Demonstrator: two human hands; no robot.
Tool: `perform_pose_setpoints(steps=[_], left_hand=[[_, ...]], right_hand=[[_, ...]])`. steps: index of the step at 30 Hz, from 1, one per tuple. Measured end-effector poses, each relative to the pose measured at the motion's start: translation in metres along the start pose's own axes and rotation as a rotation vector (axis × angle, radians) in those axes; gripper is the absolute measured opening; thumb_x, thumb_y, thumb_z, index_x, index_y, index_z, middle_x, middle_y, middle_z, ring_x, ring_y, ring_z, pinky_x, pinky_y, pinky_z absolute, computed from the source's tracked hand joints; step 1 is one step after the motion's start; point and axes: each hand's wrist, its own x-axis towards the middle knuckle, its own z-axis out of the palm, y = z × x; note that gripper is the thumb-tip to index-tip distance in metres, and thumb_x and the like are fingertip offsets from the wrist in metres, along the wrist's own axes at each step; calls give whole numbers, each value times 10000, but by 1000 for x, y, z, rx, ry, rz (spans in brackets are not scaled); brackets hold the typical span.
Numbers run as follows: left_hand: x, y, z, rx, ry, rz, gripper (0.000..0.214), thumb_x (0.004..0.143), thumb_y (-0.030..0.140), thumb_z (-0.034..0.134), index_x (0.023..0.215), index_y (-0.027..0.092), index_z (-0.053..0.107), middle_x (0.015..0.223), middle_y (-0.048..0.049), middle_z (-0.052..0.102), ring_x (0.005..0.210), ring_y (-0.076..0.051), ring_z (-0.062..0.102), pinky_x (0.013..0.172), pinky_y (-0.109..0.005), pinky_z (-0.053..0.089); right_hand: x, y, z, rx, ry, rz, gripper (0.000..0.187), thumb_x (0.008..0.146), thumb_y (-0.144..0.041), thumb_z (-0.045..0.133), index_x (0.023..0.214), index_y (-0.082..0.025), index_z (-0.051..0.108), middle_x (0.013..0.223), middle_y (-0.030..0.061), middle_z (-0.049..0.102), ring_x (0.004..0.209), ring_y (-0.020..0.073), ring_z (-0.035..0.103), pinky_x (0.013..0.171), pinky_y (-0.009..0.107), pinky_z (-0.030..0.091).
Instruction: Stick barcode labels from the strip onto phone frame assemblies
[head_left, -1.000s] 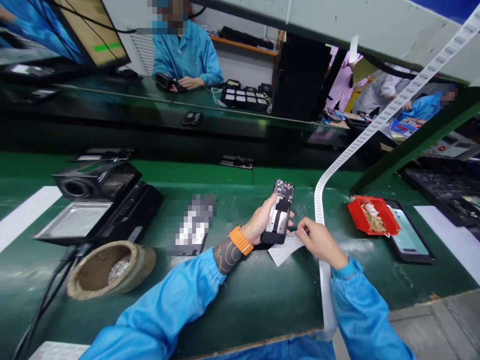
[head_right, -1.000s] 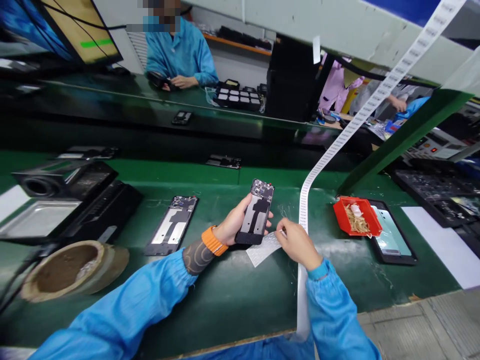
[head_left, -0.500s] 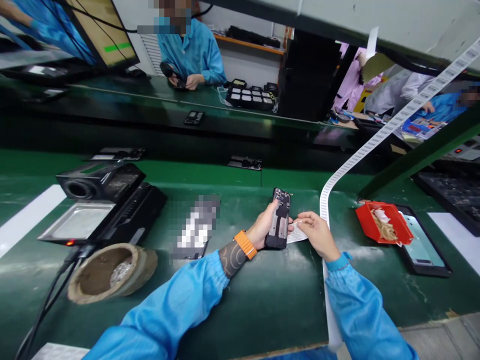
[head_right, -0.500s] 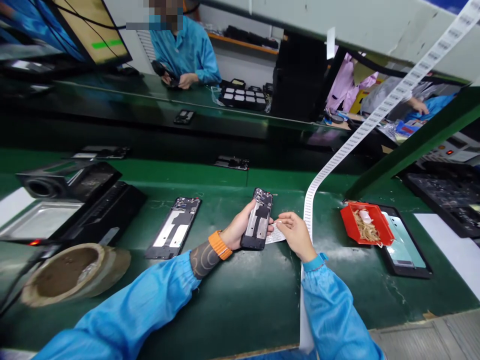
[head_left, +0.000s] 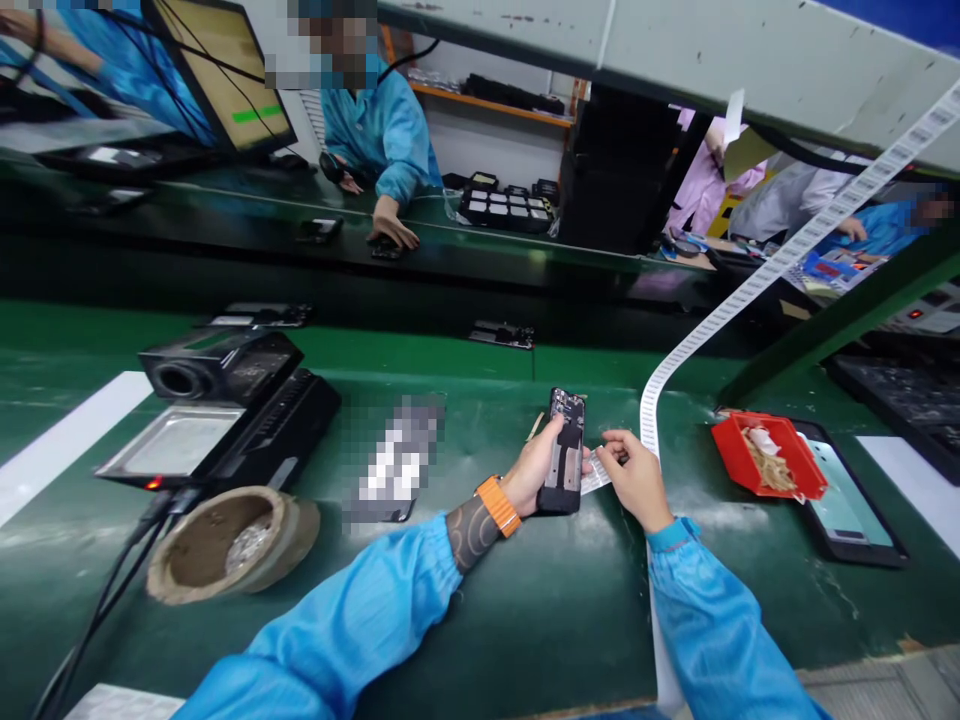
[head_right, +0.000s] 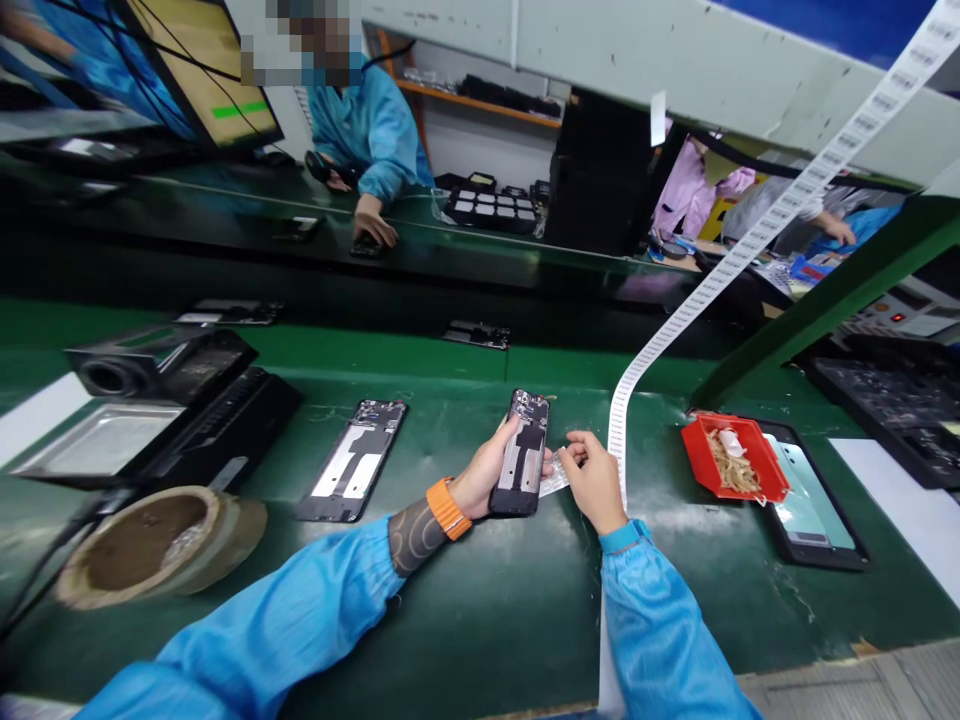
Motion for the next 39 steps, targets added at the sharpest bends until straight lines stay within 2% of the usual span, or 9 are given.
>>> perform_pose_setpoints(steps=[2,8,13,18,25,32,39], left_hand=[[1,-3,0,-3,-6,4,582,971,597,353,927,103,658,712,-112,687,565,-168,643,542,-249,492],[4,-9,-2,-21,-34,24,578,978,575,341,932,95,659,711,-109,683,524,-148,612,564,-249,496],[6,-10,-4,5,-34,43,573,964,596,357,892,110,651,681,-105,676,508,-148,600,603,-272,516],[4,-10,-3,4,-25,34,583,970,584,358,889,96,665,705,-121,684,535,-159,618,577,-263,496],[0,-8,0,44,5,5,633,957,613,370,917,70,695,725,-132,700,533,-151,614,548,-246,471],[-3,-6,3,36,13,11,607,974,580,367,897,75,695,712,-127,694,543,-157,632,549,-243,475],[0,-8,1,-37,-26,16,555,968,577,402,877,99,671,704,-105,684,570,-162,651,571,-254,510]], right_hand=[[-1,0,2,36,-6,37,287,823,-394,609,1011,-178,621,716,19,670,668,189,614,688,323,482],[-2,-3,2,153,-28,71,261,802,-448,646,840,-190,658,731,50,687,680,204,627,629,307,471],[-2,-4,-7,171,-119,41,230,842,-418,613,875,-199,677,777,51,695,660,196,612,597,303,465],[-1,-2,-10,19,-55,-24,203,836,-375,598,847,-203,705,783,58,700,660,198,613,624,317,469],[-1,-1,-3,-104,13,-15,166,839,-348,567,785,-214,649,723,38,703,673,206,652,653,308,468],[-1,0,-1,-291,0,-161,148,877,-246,491,763,-219,581,727,24,638,663,179,585,642,286,406],[0,5,1,-547,-30,-282,193,940,-188,412,799,-227,538,734,33,573,737,207,541,661,306,358]])
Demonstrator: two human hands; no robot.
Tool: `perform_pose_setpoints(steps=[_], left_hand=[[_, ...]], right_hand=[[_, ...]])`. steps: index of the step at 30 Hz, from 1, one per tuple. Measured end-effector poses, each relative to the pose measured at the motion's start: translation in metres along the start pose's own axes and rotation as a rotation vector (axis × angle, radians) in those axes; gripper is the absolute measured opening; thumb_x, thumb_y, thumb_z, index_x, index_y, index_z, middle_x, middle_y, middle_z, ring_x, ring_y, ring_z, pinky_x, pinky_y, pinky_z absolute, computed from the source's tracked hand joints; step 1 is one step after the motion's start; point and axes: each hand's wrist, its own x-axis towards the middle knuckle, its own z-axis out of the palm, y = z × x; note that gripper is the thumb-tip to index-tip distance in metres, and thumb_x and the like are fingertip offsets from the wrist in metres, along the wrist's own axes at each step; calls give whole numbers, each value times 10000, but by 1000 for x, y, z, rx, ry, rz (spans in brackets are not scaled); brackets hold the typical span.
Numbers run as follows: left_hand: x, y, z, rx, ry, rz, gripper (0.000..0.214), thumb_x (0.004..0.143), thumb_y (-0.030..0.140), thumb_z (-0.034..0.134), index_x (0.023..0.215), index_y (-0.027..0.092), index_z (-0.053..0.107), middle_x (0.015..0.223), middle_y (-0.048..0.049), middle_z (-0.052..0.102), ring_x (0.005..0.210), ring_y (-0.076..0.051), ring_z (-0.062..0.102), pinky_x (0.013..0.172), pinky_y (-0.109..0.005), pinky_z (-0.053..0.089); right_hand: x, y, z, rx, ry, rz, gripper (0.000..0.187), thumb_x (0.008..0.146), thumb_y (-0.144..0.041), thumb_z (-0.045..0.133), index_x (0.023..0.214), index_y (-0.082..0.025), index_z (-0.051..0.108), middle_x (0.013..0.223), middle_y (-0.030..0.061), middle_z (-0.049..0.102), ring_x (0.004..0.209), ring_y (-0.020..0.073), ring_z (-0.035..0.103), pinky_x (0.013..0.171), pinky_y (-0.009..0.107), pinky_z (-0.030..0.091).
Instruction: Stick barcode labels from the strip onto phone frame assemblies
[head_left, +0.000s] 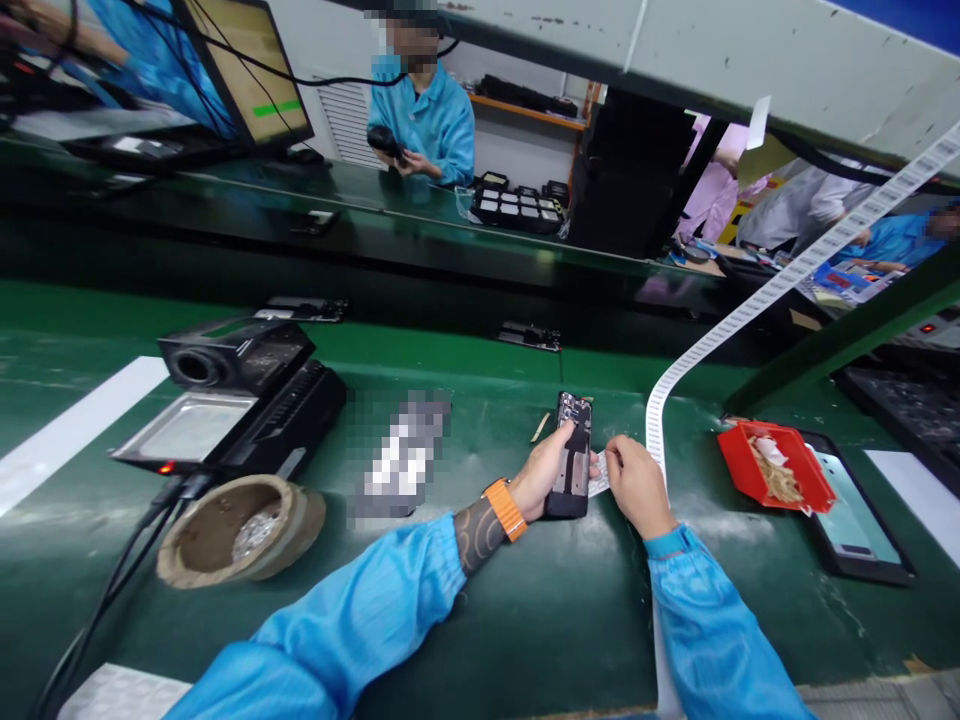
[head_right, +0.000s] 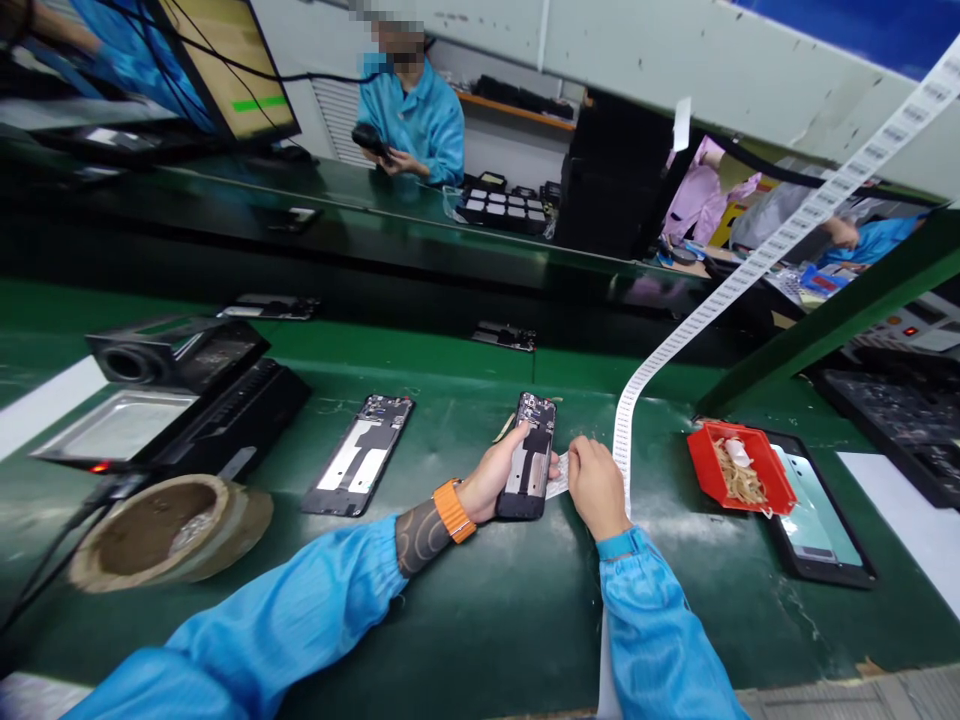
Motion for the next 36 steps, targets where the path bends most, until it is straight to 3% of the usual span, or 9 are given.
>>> perform_pose_setpoints(steps=[4,9,18,22,26,30,36], left_hand=[[0,-1,-1,2,-44,-1,587,933,635,442,884,98,675,663,-95,670,547,-160,642,552,-247,501],[-3,1,3,-13,-27,-15,532,982,560,381,933,109,661,690,-97,687,582,-166,661,575,-251,504],[-2,0,1,-48,-17,-14,465,939,557,500,886,120,650,728,-101,697,613,-171,675,620,-269,534],[-4,2,2,-31,6,-26,481,974,522,435,851,112,655,734,-114,699,638,-177,676,644,-279,534],[-2,2,1,12,7,-28,558,984,542,375,836,86,661,715,-120,682,590,-161,643,584,-256,499],[2,-1,-2,-9,-24,9,532,982,537,380,841,98,646,758,-98,677,575,-142,622,600,-262,504],[3,-3,-3,20,-43,8,565,976,559,371,832,90,651,718,-103,661,548,-132,600,603,-254,502]], right_hand=[[0,0,1,-159,30,-57,215,949,-166,421,795,-222,560,808,66,579,801,224,521,680,317,349],[-1,-1,2,-262,22,-62,213,945,-144,447,785,-212,570,773,62,569,767,222,510,665,323,318],[-1,1,3,-226,4,-52,238,956,-150,398,779,-211,546,719,55,583,729,220,530,659,322,312],[-1,0,1,-52,16,3,213,940,-178,390,780,-222,523,743,57,591,754,228,549,682,323,357],[-1,-3,-7,287,12,158,165,935,-276,435,800,-234,519,731,22,595,685,199,559,652,304,389],[1,-6,-15,613,24,253,236,932,-427,486,822,-228,548,760,21,614,702,189,572,651,293,426],[2,-5,-18,823,19,297,281,916,-475,546,800,-220,566,747,13,604,716,174,568,658,285,438]])
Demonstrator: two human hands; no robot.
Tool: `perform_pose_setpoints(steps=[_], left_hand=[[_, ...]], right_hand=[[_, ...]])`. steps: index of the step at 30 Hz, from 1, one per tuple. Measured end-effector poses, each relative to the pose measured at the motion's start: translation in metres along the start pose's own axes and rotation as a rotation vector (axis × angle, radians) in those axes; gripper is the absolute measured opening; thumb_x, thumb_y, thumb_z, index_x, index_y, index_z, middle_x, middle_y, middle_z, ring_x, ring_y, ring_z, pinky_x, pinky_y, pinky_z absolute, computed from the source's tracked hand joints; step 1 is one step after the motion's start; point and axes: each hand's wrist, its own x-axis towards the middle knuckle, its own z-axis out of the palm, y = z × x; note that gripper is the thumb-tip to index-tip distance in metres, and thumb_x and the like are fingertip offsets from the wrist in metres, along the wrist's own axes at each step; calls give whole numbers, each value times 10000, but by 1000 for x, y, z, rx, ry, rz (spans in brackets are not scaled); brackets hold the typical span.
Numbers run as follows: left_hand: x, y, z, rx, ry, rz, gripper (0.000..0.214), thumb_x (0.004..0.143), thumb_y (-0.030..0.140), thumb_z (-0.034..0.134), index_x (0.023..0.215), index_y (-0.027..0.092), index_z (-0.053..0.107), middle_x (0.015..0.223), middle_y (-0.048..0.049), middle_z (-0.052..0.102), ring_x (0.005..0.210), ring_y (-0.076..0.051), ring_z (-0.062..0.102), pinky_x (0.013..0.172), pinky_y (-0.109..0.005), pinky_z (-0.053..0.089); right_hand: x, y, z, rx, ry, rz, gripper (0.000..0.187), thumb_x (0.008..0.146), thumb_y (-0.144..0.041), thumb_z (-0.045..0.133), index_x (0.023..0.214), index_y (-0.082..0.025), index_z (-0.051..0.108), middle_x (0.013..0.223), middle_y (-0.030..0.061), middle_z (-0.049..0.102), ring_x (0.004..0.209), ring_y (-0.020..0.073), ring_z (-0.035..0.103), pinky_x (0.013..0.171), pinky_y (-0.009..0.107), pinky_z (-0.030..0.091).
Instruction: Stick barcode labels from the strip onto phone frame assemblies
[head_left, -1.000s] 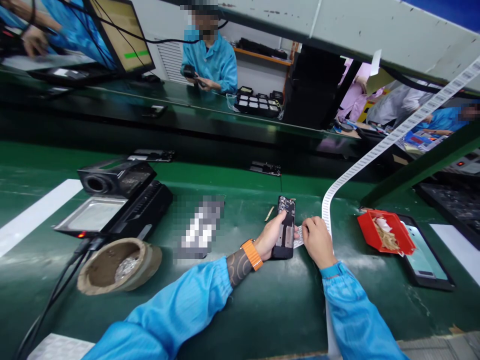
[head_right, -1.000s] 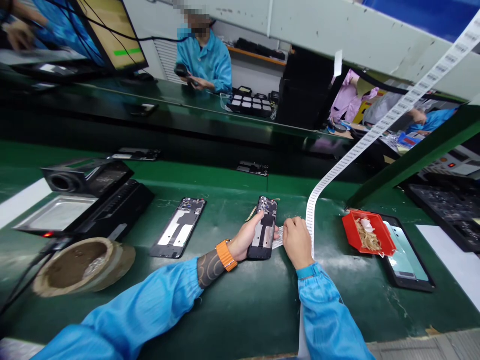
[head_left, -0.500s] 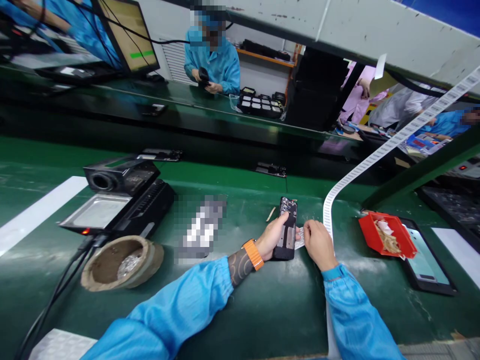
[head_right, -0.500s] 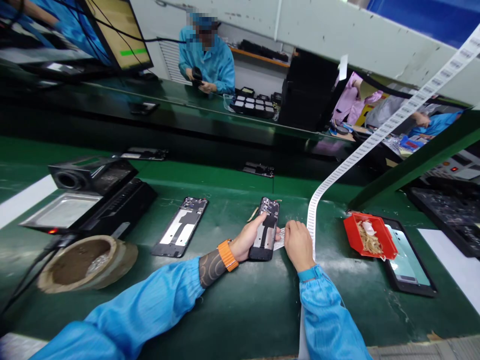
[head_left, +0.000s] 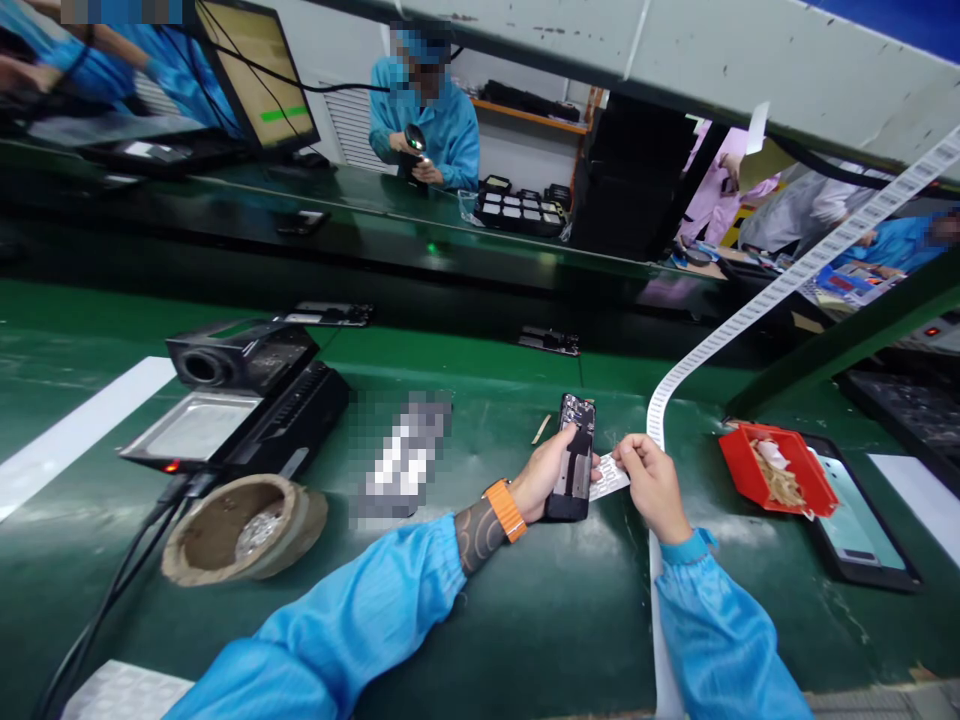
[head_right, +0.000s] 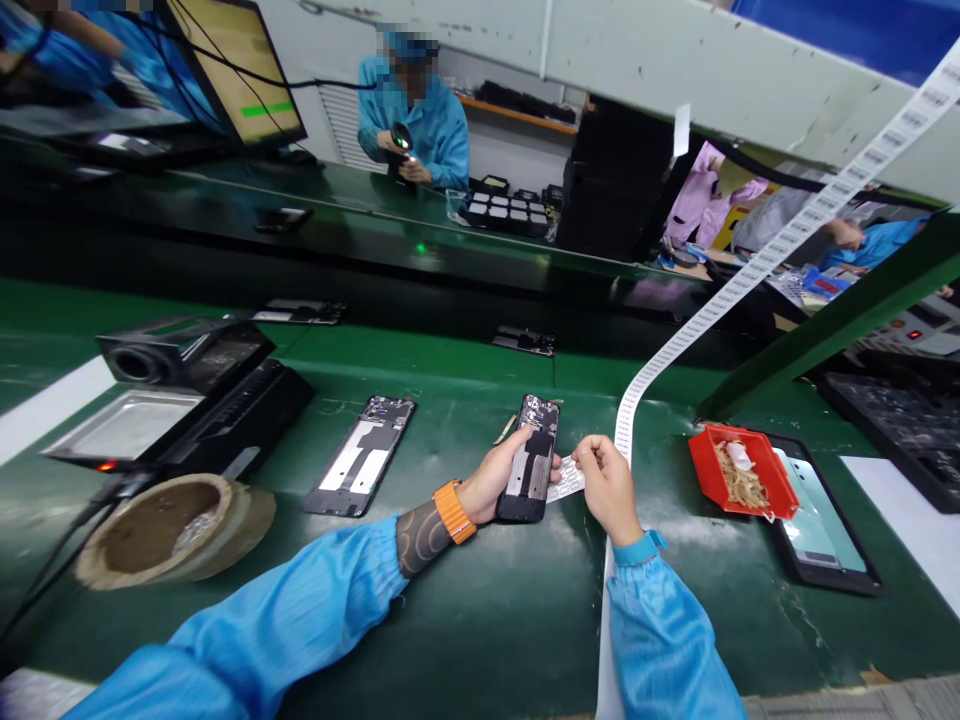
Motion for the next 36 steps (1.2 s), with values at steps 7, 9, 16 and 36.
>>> perform_pose_setpoints(steps=[7,9,16,36], left_hand=[[0,1,0,5,25,13,515,979,536,391,864,99,638,779,-97,670,590,-138,625,570,-240,496],[0,1,1,-5,32,20,491,979,525,405,873,103,632,816,-93,672,613,-141,637,571,-241,500],[-1,0,1,1,31,27,488,977,519,414,870,98,637,798,-97,670,619,-143,638,594,-250,513],[-2,1,3,-31,48,16,434,977,501,434,911,113,616,857,-103,682,647,-158,664,562,-249,509]], right_hand=[[0,-1,0,44,4,-10,289,907,-482,575,800,-213,577,744,10,607,711,168,566,664,285,442],[0,-1,0,56,0,-10,288,903,-483,583,803,-212,580,744,8,608,713,167,568,665,285,441],[-1,1,1,55,-38,-21,253,875,-454,626,807,-213,591,725,3,603,691,167,557,643,289,427],[1,5,1,78,-12,4,193,808,-381,680,847,-205,608,743,5,610,687,163,565,622,285,421]])
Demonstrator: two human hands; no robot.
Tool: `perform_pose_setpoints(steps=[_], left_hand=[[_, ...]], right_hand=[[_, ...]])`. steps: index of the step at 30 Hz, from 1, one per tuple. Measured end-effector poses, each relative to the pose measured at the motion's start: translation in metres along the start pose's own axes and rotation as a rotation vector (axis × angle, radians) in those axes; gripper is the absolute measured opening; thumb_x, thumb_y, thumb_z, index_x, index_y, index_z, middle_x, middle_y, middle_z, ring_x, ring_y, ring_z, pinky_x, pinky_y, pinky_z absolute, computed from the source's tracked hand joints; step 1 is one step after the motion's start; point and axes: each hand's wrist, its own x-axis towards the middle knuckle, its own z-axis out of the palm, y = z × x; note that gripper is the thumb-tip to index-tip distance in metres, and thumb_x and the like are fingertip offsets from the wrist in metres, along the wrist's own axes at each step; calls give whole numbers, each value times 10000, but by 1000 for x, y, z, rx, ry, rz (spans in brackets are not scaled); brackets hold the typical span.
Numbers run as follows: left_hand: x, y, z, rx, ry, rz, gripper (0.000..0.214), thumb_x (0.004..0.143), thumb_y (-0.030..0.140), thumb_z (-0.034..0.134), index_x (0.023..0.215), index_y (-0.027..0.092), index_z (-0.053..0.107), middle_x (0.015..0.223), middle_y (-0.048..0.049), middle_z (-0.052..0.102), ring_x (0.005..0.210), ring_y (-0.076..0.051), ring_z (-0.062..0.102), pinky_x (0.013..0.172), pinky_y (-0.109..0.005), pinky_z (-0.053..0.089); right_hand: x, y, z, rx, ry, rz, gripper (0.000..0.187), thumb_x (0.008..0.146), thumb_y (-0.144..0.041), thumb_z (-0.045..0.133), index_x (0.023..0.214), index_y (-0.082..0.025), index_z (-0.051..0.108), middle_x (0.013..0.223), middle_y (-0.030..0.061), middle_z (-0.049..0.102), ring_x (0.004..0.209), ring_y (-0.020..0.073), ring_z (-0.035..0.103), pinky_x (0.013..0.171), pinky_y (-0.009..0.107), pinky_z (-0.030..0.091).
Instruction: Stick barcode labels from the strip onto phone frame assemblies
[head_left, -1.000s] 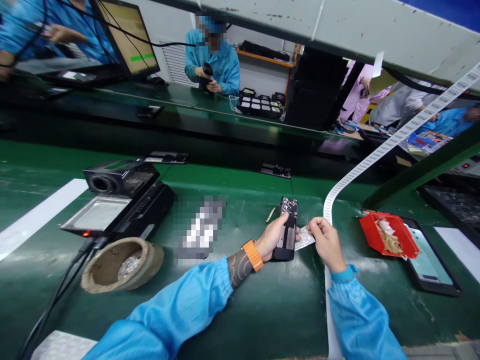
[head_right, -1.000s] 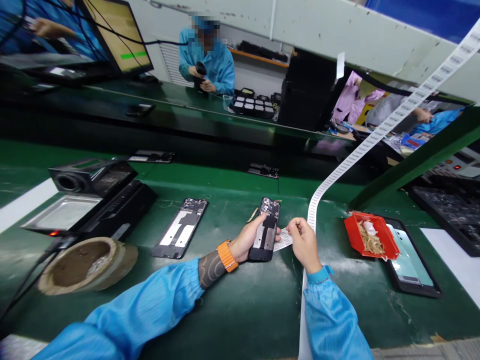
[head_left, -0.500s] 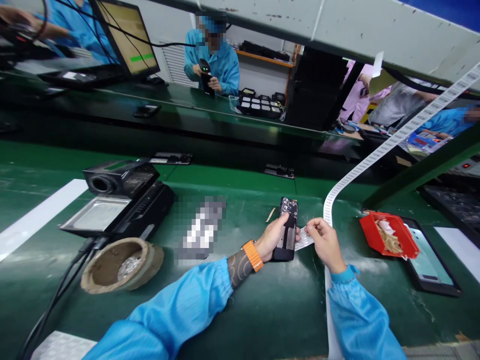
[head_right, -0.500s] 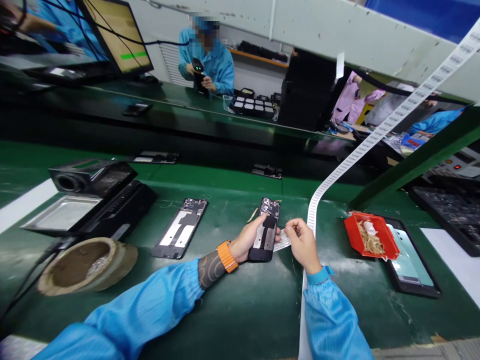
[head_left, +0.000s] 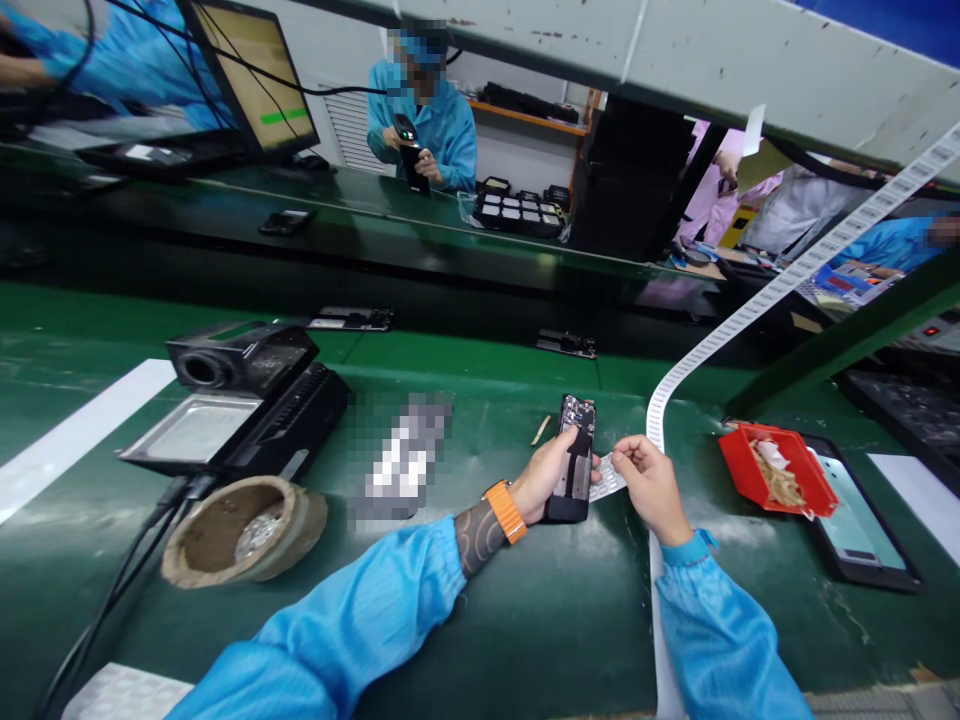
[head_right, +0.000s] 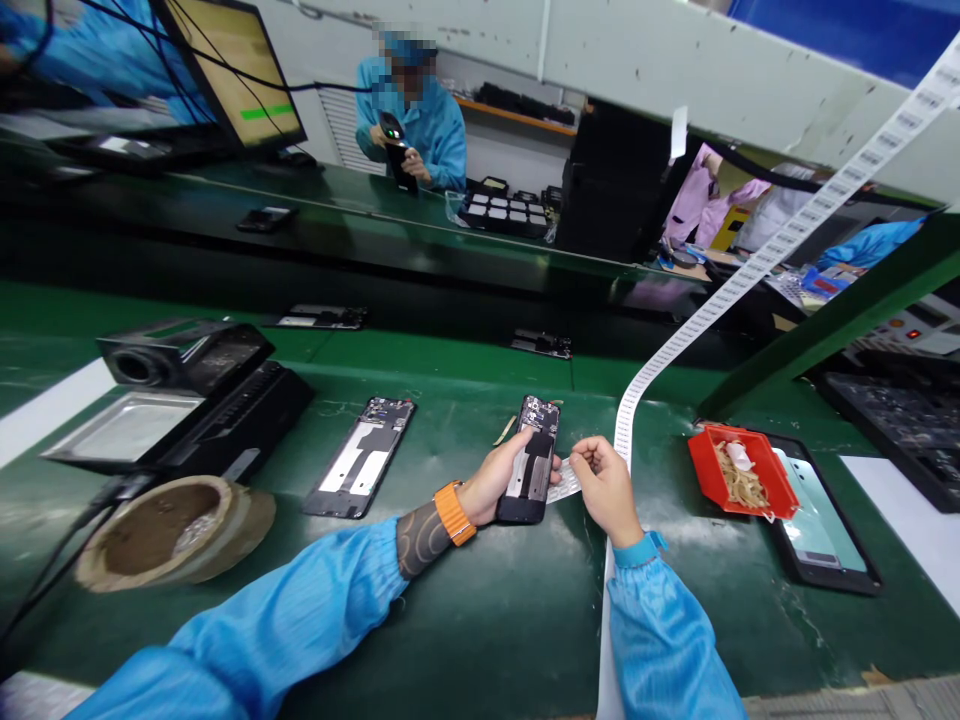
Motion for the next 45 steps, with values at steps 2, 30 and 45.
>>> perform_pose_setpoints(steps=[2,30,45], left_hand=[[0,0,0,1,1,0,438,979,500,431,917,110,620,857,-104,682,640,-156,661,555,-249,507],[1,-1,-1,18,-4,17,427,968,507,456,917,115,616,883,-108,684,656,-158,665,587,-263,515],[1,-2,-1,-1,1,15,400,960,502,478,948,122,602,885,-113,696,661,-168,676,592,-269,520]], right_hand=[[0,0,0,-3,3,0,185,810,-375,673,846,-206,606,741,5,608,686,164,566,624,287,424],[0,-3,0,-23,0,-10,222,793,-417,687,829,-212,610,738,11,614,667,166,563,616,292,442],[0,-4,1,-26,1,-13,209,789,-407,679,821,-214,608,733,9,615,659,165,559,609,290,436]])
